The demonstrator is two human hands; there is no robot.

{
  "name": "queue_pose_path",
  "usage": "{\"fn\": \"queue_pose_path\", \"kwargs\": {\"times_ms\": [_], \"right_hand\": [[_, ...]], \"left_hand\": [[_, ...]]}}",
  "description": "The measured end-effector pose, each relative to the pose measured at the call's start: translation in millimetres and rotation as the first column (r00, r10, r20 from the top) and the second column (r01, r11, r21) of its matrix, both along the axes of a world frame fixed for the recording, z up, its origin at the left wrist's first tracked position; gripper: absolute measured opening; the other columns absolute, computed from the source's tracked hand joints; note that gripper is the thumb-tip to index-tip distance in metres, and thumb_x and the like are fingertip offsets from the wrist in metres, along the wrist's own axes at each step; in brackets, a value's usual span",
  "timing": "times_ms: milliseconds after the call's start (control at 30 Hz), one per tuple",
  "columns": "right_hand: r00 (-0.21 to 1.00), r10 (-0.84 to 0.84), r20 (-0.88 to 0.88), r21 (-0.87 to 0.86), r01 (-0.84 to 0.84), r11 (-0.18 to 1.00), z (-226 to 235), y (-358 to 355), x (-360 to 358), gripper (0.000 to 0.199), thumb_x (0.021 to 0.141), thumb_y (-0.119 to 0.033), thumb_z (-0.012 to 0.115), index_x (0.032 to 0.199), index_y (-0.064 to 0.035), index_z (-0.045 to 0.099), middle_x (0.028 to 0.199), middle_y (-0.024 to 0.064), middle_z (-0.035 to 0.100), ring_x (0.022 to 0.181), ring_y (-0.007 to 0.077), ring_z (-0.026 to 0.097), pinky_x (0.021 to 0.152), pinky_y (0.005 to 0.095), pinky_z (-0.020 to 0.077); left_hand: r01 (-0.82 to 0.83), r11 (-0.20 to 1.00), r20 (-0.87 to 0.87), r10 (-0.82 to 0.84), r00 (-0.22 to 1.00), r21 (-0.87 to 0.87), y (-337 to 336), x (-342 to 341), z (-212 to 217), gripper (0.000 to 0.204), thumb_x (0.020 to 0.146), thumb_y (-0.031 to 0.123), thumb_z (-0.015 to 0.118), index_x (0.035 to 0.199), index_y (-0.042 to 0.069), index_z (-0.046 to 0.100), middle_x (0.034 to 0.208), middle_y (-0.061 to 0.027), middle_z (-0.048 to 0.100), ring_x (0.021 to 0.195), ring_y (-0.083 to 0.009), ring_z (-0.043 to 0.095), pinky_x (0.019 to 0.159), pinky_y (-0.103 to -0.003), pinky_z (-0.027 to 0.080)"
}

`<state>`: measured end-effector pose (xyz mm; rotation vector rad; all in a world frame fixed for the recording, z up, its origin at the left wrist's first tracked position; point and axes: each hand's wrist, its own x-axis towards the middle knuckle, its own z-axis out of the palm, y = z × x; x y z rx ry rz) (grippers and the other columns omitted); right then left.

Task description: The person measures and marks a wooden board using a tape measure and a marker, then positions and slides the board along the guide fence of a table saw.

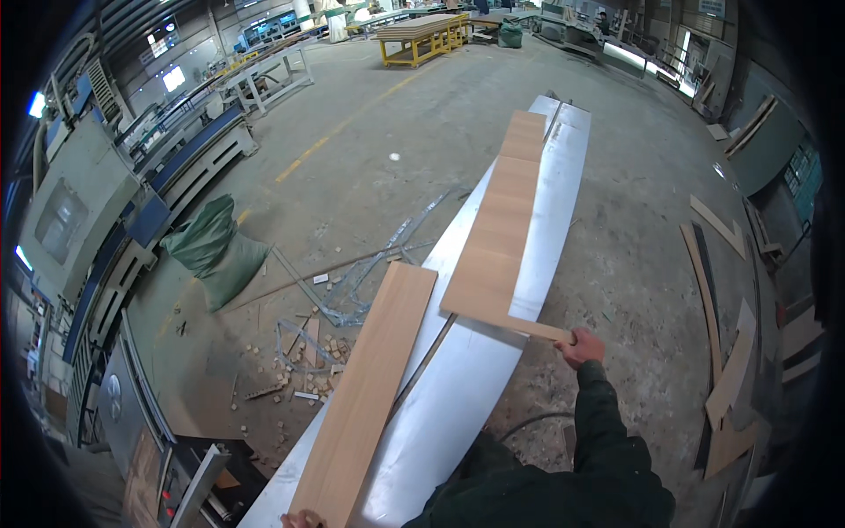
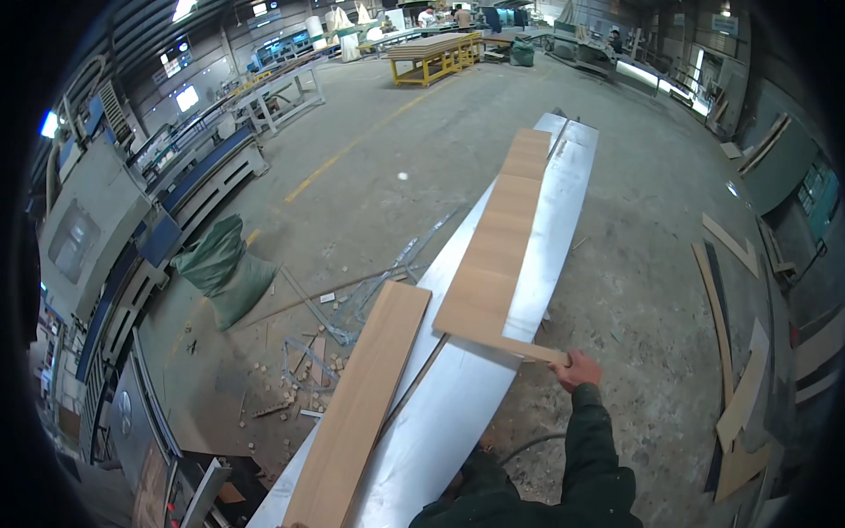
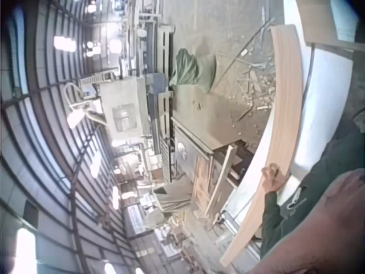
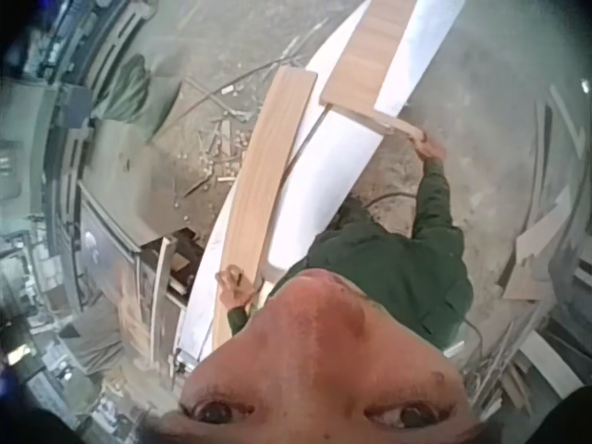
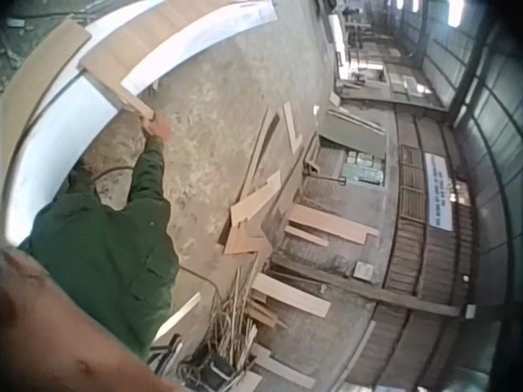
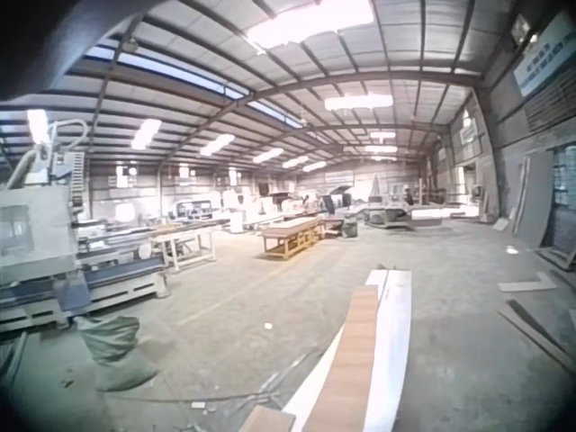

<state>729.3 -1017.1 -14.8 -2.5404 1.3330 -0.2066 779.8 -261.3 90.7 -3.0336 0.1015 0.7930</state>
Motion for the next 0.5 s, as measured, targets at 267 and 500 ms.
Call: {"fn": "queue_pose_path", "kwargs": {"times_ms": [267,500], "right_hand": [[0.994,-0.105,-0.014,-0.031,0.105,0.994,-9,-146,36,0.055,0.078,-0.06,0.077,0.102,-0.011,0.072,0.1,0.0143,0.072,0.095,0.0371,0.069,0.082,0.0487,0.0535],[0.989,-0.141,-0.034,0.078,0.143,0.987,-27,-191,50,0.058,0.079,-0.062,0.075,0.103,-0.0099,0.073,0.101,0.0162,0.073,0.096,0.0371,0.07,0.082,0.0462,0.0545]], "left_hand": [[-0.032,0.987,0.001,0.033,0.999,0.159,-12,6,-11,0.134,0.057,0.061,0.091,0.163,0.032,0.014,0.164,-0.0198,0.023,0.117,-0.0398,0.065,0.093,-0.047,0.057],[-0.229,0.971,0.068,0.234,0.97,-0.07,36,-13,-72,0.133,0.06,0.063,0.092,0.163,0.03,0.015,0.162,-0.0147,0.034,0.117,-0.032,0.065,0.097,-0.042,0.055]]}}
